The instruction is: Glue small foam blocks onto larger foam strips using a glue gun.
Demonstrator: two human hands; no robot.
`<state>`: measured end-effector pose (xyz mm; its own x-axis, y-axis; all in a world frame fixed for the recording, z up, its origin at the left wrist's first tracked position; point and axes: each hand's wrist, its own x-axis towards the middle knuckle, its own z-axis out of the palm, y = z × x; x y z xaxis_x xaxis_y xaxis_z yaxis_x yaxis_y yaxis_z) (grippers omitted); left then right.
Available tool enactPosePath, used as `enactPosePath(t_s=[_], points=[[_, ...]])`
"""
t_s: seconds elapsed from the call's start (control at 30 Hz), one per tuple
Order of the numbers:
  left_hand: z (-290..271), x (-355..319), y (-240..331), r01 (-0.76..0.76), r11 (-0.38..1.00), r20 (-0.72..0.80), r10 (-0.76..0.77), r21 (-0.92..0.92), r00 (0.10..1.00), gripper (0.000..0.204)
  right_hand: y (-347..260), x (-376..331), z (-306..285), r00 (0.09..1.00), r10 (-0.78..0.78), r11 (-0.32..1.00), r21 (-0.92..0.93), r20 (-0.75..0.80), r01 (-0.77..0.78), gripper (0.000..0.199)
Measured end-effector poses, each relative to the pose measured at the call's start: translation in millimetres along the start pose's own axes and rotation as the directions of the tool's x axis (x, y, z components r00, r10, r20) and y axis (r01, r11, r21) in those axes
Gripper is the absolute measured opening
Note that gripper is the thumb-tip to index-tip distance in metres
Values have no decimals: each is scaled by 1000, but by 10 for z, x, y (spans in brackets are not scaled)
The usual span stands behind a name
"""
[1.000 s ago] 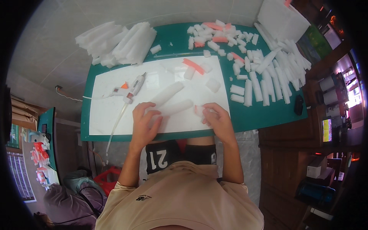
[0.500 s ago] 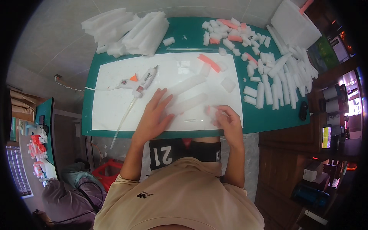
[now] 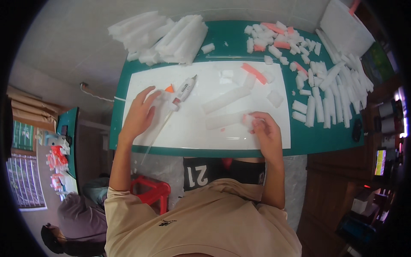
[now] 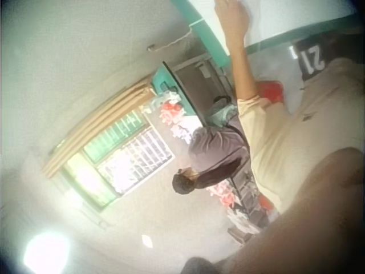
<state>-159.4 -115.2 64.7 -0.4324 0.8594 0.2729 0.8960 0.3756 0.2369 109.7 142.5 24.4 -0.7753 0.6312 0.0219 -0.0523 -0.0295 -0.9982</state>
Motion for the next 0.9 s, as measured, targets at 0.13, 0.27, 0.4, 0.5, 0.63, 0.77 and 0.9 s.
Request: enactPosePath(t_s=[0.13,0.27,0.4,0.5,0.63,0.77,0.9], points=[[220,226,-210,-129,990,47,127,51,991,57,-38,177,31,996,-25,1000,-7,81,26,18],[376,359,-290,-126,989,141,136,-73,981,63,-37,309,10,997,28,994,105,70,-35,19],[407,384,-292,-89,994,66,93,-62,993,63,-136,360,60,999,43,983,178,-19,-39,21],[400,393,-328,-157,985,-5,157,-77,988,61,-144,404,83,996,56,978,203,-70,-41,23],[422,504,-139,-236,962,-182,210,-136,961,60,-82,463,98,992,58,970,240,-115,-29,27],[542,688,144,-390,903,-252,341,-181,906,59,-82,530,172,992,37,971,241,-124,-6,25],[633,752,181,-440,861,-263,376,-257,889,58,-100,629,232,989,9,988,157,-147,14,24]])
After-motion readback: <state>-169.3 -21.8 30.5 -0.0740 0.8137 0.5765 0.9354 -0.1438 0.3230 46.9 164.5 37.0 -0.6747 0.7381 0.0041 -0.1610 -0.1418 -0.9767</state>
